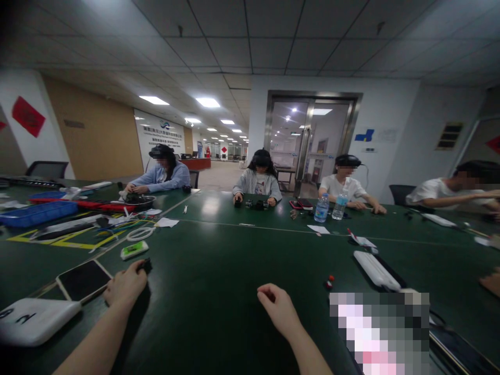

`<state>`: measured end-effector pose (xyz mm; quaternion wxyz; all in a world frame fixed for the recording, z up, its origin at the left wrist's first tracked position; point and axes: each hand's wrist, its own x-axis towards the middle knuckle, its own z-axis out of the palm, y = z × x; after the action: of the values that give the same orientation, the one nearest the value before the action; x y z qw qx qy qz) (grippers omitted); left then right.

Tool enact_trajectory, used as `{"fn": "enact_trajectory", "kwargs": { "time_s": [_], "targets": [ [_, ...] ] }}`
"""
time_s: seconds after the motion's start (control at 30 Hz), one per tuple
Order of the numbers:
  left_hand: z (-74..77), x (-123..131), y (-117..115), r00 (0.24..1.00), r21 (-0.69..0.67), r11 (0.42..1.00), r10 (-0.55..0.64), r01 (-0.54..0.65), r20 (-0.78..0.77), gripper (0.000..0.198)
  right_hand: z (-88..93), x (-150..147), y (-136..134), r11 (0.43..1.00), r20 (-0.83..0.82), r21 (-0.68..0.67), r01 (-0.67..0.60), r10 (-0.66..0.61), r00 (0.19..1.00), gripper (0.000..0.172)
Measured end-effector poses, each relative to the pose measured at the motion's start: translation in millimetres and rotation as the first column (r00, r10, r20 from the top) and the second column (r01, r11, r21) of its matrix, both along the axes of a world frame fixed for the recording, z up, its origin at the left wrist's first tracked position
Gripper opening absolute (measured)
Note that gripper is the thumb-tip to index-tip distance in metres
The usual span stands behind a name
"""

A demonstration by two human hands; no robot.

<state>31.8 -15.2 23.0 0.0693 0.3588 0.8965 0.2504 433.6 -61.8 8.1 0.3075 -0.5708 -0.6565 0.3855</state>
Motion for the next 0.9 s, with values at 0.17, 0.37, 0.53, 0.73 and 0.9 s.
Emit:
{"fn": "enact_trajectory", "kwargs": {
  "time_s": [0.17, 0.37, 0.53, 0.73, 0.9],
  "targets": [
    [-2.2, -1.1, 0.8, 1.0, 0.01, 1.0, -0.004, 0.004, -0.005, 0.045, 3.2, -1.8, -3.1, 1.0, -0.009, 0.003, -0.022, 0.022, 1.0, 0.028],
    [-4.3, -1.8, 1.3, 1.0, 0.032, 0.999, -0.003, 0.003, -0.017, 0.042, 4.2, -2.2, -3.8, 1.0, 0.005, -0.005, -0.02, 0.02, 1.0, 0.028],
    [-2.6, -1.6, 0.4, 1.0, 0.018, 1.0, -0.002, 0.002, -0.012, 0.044, 2.1, -2.5, -3.0, 1.0, 0.007, 0.005, -0.023, 0.023, 1.0, 0.028],
    [-4.5, 0.0, 2.5, 0.997, 0.01, 0.999, 0.034, -0.033, -0.072, 0.053, 6.0, -3.2, -4.5, 1.0, 0.007, 0.011, -0.026, 0.026, 1.0, 0.029],
    [-4.8, -1.6, 3.9, 0.996, -0.009, 1.0, 0.018, -0.019, -0.083, 0.048, 6.1, -3.7, -4.1, 1.0, 0.007, 0.004, -0.026, 0.026, 1.0, 0.028]
  ]
}}
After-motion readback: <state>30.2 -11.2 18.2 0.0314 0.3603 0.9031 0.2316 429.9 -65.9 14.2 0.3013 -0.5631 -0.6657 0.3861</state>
